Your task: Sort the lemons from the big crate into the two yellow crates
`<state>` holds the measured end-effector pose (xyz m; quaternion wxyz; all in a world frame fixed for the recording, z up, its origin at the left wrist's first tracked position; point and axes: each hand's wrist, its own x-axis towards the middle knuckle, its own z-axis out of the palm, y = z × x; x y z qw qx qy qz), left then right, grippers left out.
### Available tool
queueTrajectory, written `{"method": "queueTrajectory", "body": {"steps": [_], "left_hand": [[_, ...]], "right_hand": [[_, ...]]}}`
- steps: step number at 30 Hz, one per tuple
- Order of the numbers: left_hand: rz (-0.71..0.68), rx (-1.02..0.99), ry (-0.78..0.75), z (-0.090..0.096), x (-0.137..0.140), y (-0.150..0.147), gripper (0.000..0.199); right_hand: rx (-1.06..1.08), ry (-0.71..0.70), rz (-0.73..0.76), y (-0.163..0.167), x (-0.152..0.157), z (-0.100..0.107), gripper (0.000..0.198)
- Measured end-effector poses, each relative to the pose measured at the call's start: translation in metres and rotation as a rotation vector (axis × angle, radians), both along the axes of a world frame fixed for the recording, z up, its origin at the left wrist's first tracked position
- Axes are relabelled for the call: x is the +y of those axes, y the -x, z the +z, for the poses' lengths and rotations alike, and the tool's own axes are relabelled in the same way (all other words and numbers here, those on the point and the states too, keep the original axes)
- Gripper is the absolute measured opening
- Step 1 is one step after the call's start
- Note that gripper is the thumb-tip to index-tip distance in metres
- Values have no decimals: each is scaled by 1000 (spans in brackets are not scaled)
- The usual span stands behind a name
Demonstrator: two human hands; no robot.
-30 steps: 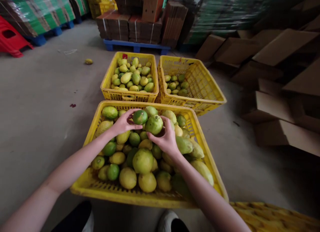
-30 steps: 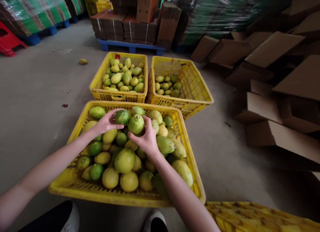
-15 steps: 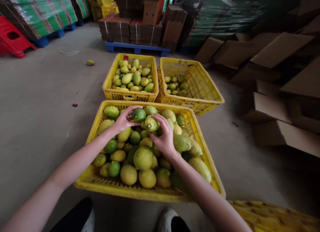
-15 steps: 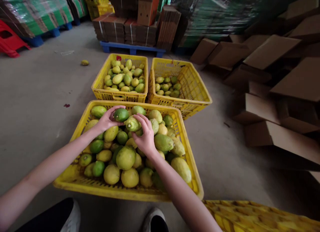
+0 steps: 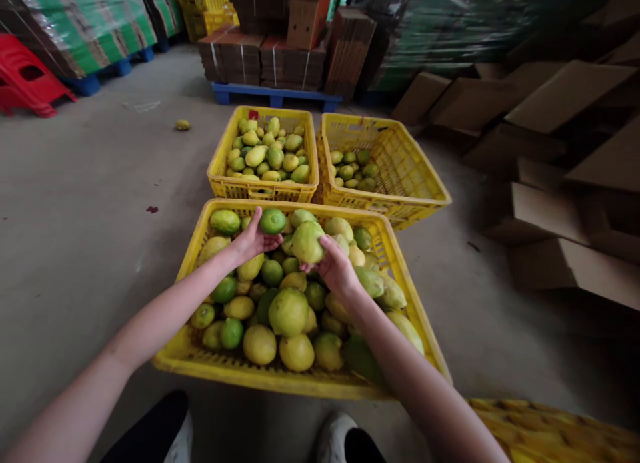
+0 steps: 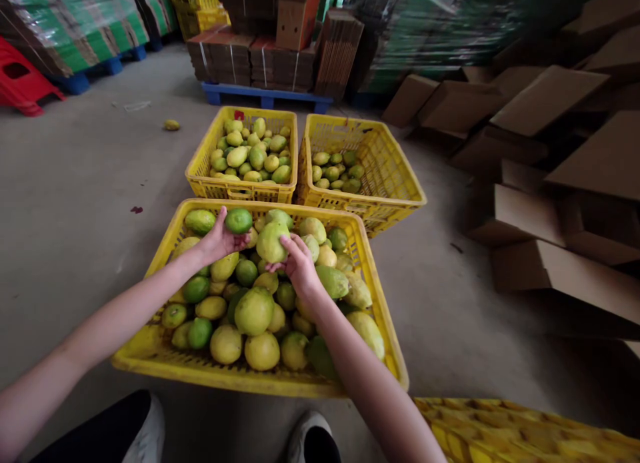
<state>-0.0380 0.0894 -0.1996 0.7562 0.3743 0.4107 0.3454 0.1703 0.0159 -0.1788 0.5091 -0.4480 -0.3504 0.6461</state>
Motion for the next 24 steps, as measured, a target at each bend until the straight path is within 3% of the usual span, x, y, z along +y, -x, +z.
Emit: {"method": "queueTrajectory", "body": {"steps": [6, 11, 24], "left_hand": [[-13, -22, 130, 12, -8, -5, 83], [-7, -21, 197, 18, -13, -9, 83], [-31, -8, 74, 8, -13, -10, 76]], "right_hand": [[87, 57, 58, -8, 7, 1, 64], [88, 78, 49, -6, 5, 3, 64], [114, 64, 18, -7, 1, 8, 68]]}}
